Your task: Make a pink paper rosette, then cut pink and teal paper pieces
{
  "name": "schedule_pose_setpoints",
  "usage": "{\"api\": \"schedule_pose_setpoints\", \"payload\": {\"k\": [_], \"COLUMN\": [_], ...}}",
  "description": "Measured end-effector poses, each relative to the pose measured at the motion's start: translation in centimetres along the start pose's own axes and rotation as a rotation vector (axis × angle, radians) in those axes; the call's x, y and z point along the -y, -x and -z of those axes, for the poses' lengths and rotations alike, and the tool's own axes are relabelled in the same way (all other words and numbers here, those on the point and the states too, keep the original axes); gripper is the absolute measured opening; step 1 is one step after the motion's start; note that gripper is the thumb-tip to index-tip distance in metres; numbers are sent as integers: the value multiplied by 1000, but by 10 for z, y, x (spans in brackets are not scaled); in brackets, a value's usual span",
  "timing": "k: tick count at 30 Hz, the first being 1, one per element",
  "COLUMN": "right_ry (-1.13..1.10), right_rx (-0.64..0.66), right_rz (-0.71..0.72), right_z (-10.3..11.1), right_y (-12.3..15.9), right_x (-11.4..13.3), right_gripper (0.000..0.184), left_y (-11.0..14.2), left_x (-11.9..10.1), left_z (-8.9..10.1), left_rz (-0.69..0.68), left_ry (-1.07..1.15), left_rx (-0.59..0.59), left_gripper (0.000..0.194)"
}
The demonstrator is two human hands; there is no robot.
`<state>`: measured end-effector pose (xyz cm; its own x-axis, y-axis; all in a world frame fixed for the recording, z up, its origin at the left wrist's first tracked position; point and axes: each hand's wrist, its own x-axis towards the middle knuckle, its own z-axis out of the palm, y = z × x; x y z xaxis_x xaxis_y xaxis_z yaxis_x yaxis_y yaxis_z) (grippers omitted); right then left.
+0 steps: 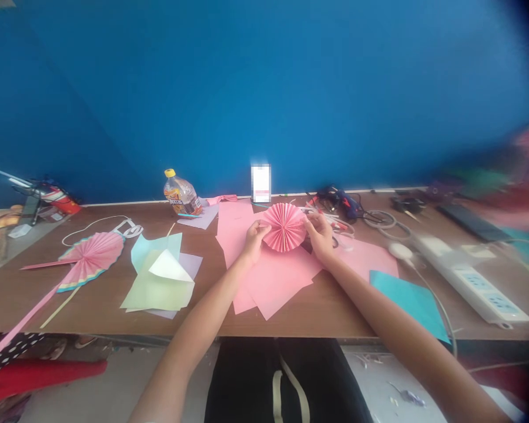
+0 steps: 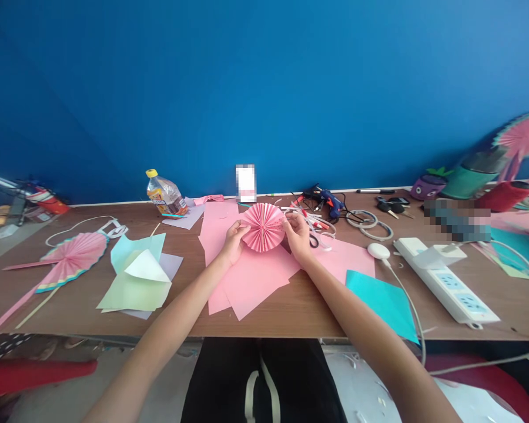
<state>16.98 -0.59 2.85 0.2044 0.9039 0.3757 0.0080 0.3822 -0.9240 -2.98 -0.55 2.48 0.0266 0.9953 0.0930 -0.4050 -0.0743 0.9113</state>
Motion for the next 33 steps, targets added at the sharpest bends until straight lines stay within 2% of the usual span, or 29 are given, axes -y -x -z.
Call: {"api": "schedule_pose_setpoints", "payload": {"k": [4, 8, 11, 14, 19, 22, 24, 26, 30, 33], "right_ry": [-2, 9, 8, 9, 18, 174, 355, 502, 612, 692], "right_rx": [-26, -59, -69, -67, -6, 84, 168, 250, 348, 375], "right_rz": [-1, 4, 9, 3, 2, 71, 151, 232, 329, 355], "right_z": [0, 1, 1, 1, 1, 2, 1, 0, -1, 1], "right_y": [1, 1, 1, 0, -1, 0, 1, 3, 4, 4], "right_x": [1, 6, 6, 2, -5, -4, -2, 1, 4, 4], "right_gripper": [31, 34, 34, 34, 32, 23, 15, 9, 11, 12], "left_y": [-2, -5, -11, -19, -32, -34, -31, -28, -26, -29], "left_x": [4, 2, -11, -26, -38, -42, -45, -47, -48, -45], "left_z": [1, 4, 9, 22, 53, 65, 68, 68, 67, 70], "left_rz": [-28, -60, -121, -179, -130, -148, -142, -113, -42, -16], "left_ry": [-4, 25, 134, 265, 482, 605, 672, 708, 736, 759], "left_rx": [-26, -103, -154, -196, -406, -477, -458, -379, -233, -249], "left_gripper": [50, 40, 34, 30, 27, 25, 26, 28, 34, 40]}}
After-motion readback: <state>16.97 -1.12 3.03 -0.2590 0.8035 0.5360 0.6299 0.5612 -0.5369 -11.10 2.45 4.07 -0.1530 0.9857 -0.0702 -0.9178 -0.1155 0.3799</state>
